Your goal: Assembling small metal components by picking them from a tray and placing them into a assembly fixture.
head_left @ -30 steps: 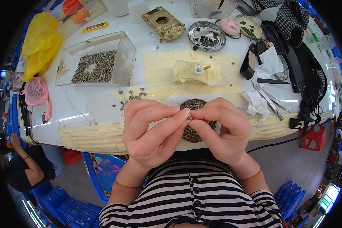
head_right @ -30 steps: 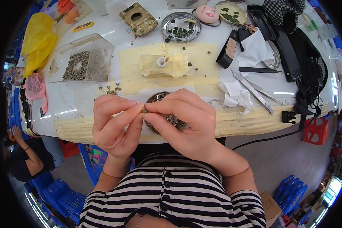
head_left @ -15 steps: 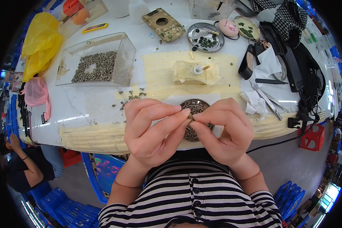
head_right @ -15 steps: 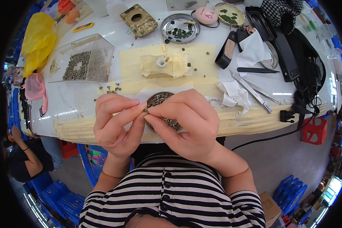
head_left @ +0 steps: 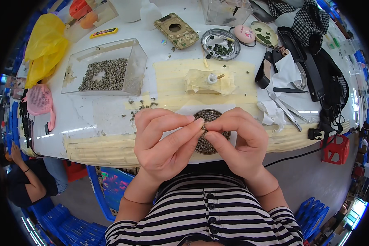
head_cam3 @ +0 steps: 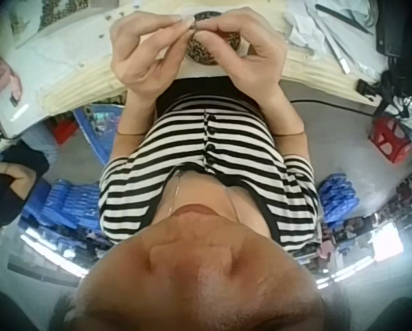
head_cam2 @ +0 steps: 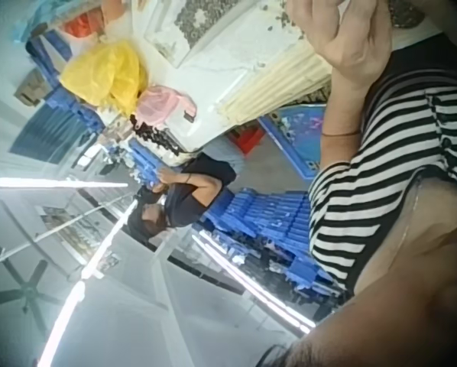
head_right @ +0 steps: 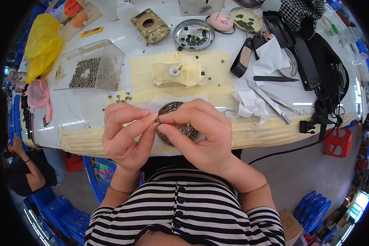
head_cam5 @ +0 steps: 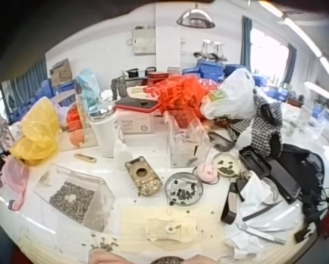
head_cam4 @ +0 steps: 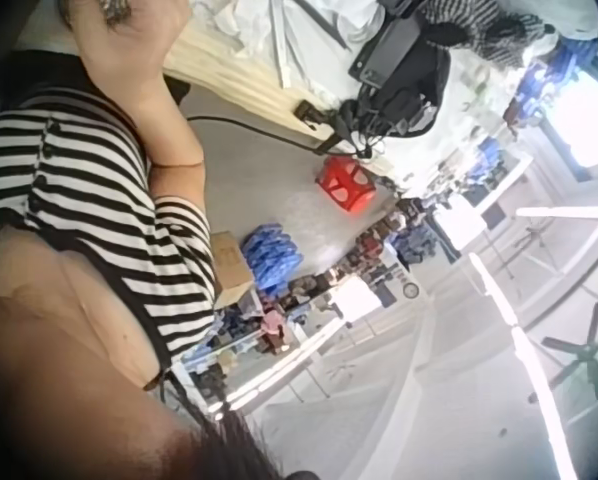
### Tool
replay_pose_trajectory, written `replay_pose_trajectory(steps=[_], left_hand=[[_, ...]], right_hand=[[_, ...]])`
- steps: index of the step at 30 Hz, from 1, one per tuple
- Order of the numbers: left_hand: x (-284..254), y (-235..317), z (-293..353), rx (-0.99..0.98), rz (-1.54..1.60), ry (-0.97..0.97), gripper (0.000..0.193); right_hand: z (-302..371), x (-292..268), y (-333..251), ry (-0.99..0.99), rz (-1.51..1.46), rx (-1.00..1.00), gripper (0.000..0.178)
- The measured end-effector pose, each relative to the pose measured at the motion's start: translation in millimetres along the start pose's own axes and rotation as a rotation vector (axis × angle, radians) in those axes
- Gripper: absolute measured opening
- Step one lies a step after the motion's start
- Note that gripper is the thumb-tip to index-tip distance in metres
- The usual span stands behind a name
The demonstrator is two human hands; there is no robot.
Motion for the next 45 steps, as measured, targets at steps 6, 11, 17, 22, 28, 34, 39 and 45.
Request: replay_pose_trajectory(steps=[6,11,17,22,28,34,39,45], left_hand=[[0.2,0.5,0.8,0.015,0.031,-0.008,0.032],[1.3,-0.5,0.9,0.027,0.041,-0.003,0.034],[0.5,-0.2,0.8,0.030,0.055,-0.008,0.035],[-0.1,-0.2,0.6,0.032,0.033,-0.011,0.035],[-2.6,0.2,-1.5,0.049,0.083,-0.066,0.025],[-4.0,0.9,-0.1,0.057,0.069,-0.058,0.024],[-1.3,-0.1,1.3,0.029,0.018,-0.004,0.032],[0.5,0.0,-0.1,-0.006,-0.018,0.030,0.027]], right_hand=[[0.8,-3.8,1.6,-0.067,-0.155,0.138,0.010],[-0.6,-2.5,-0.9,-0.086,-0.270,0.265,0.010],[-0.1,-4.7,-0.2,-0.093,-0.263,0.231,0.008],[0.7,-4.7,1.3,-0.080,-0.247,0.209,0.008],[0.9,-1.4,-1.8,-0.042,-0.525,0.418,0.009],[0.9,-3.8,1.1,-0.050,-0.546,0.380,0.009],[-1.8,-5.2,-0.1,-0.076,-0.178,0.165,0.015],[0.2,0.7,-13.2,-0.001,0.297,-0.301,0.032]])
Point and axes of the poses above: each hand's wrist, its own z-axis away from the middle knuckle, its own x-axis out of the palm, y = z × x, the point moved 2 cm from there along -z, towards the middle knuckle, and after that the axes turned 12 degrees about -x, right-handed, at the moved point
